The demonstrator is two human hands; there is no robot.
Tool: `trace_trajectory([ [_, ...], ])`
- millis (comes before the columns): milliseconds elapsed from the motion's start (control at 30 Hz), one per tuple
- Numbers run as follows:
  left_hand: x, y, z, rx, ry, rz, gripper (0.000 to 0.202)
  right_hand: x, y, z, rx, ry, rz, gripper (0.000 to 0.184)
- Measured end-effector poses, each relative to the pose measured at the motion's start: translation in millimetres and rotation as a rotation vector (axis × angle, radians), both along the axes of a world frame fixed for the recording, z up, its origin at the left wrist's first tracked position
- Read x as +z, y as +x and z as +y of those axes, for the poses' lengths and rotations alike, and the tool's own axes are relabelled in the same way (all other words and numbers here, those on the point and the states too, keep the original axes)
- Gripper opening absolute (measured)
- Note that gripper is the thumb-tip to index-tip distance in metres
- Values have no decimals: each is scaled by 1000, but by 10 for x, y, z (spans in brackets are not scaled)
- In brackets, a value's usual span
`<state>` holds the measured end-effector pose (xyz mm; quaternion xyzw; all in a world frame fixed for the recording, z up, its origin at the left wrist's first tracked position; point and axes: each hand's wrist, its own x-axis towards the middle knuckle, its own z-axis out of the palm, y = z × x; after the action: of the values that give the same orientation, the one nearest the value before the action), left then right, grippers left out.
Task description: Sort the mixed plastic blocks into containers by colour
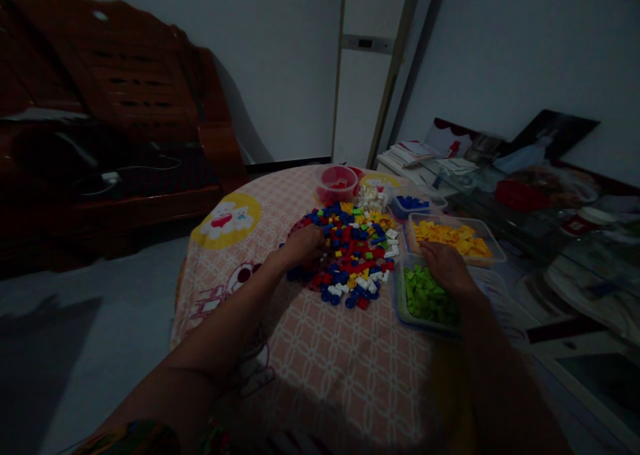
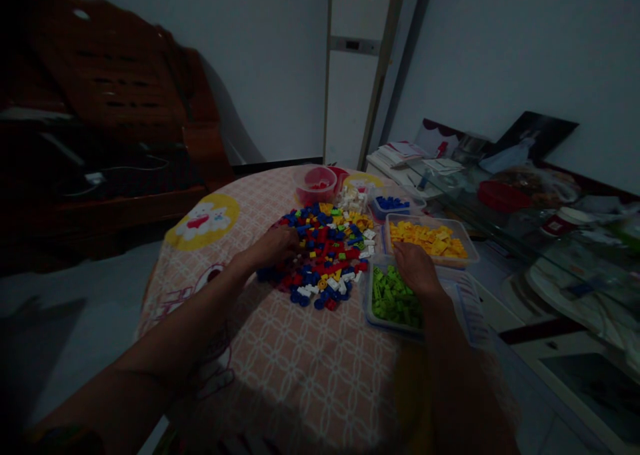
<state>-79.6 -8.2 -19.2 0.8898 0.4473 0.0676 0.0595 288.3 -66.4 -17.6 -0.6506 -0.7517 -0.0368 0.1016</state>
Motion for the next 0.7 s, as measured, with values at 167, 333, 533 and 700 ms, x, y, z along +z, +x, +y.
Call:
trace_trajectory([
  [167, -29, 15, 6, -18, -38, 61, 22, -3, 0, 8, -8, -6, -5, 40],
  [333, -62, 72, 7, -33, -13, 61, 20, 1, -7, 7, -6, -11, 7, 42],
  [533, 216, 410, 272, 54, -18, -67, 17, -28, 2, 15, 13, 11, 10, 40],
  [700, 535, 943, 843, 216, 57, -268, 27, -34, 2, 16, 2, 7, 18, 42],
])
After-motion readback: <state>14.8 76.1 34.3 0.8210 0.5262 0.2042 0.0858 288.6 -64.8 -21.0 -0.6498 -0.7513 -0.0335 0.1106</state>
